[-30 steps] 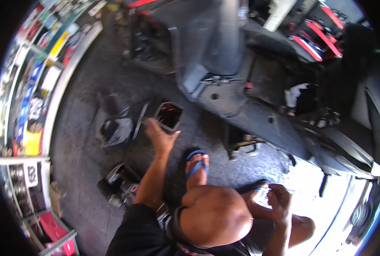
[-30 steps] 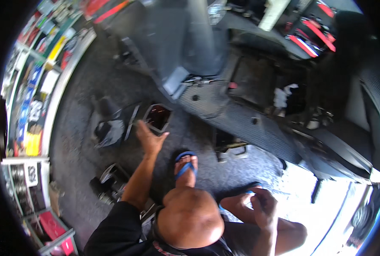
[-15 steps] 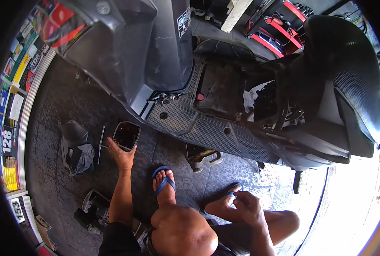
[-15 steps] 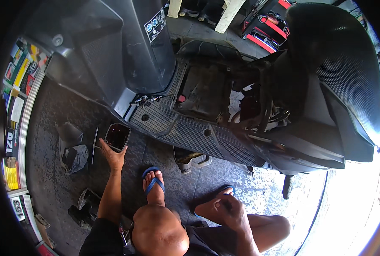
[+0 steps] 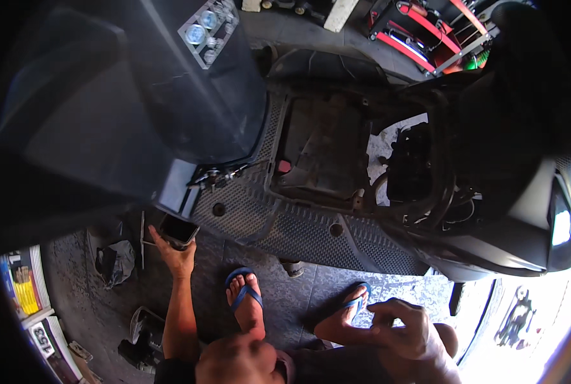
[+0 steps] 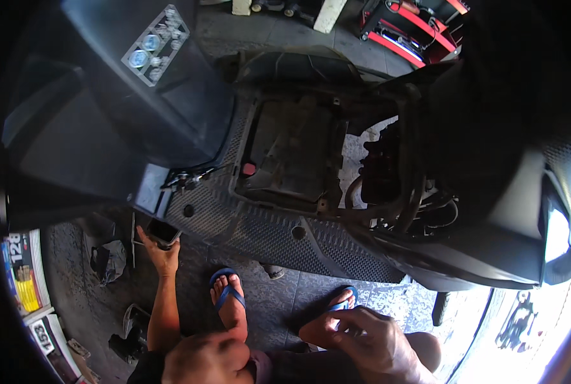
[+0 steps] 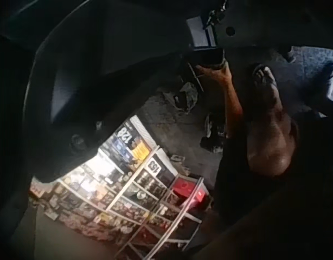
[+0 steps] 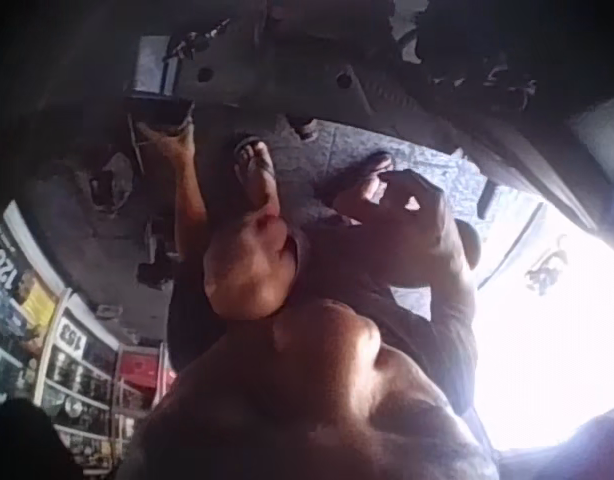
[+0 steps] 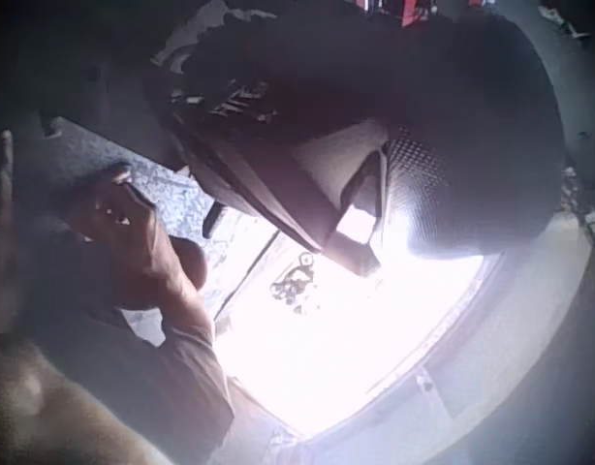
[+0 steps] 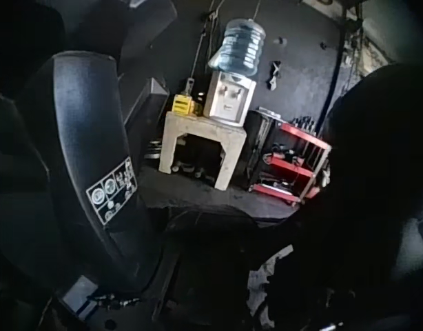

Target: The person removes a component from the engine area of a motorcycle by hand, places it in a small tray, and then uses a T-handle wrench to loosen bolts inside the engine compartment.

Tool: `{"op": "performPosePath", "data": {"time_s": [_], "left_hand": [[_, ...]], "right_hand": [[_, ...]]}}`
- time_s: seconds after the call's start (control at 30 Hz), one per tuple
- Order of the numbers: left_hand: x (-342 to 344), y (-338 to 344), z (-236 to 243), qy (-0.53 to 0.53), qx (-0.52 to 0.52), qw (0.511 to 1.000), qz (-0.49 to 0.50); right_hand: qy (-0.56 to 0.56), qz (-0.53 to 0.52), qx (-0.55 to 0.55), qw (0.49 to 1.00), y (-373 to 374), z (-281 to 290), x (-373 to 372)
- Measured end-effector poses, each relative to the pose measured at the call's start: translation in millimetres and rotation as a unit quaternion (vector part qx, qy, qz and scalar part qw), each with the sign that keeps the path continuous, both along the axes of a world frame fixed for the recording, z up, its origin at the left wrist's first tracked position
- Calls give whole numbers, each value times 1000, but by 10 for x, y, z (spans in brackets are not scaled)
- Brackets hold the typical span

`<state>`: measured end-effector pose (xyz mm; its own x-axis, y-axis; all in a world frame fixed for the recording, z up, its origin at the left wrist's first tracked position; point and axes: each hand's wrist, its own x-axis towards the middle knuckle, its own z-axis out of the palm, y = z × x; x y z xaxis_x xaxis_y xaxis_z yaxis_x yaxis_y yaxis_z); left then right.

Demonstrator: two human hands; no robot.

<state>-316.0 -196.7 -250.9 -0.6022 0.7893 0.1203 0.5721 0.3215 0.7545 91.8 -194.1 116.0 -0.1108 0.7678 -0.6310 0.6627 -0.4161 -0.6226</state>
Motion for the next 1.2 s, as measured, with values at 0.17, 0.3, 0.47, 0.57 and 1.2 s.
{"op": "performPosePath", "data": {"time_s": [0.17, 0.3, 0.47, 0.57, 1.2], "left_hand": [[-156, -69, -192, -89, 8, 996, -13], [-84, 86, -78, -76, 20, 995, -59], [17, -113, -12, -69, -6, 997, -21], [263, -515, 119, -48, -28, 998, 25], [1047, -1870, 460, 23, -204, 967, 151]], "right_hand": [[113, 114, -65, 985, 324, -313, -8], [127, 108, -103, 981, 349, -572, 49], [159, 89, 34, 983, 482, -704, 19], [211, 111, 180, 954, 500, -674, 72], [206, 74, 342, 914, 971, -920, 126]]}}
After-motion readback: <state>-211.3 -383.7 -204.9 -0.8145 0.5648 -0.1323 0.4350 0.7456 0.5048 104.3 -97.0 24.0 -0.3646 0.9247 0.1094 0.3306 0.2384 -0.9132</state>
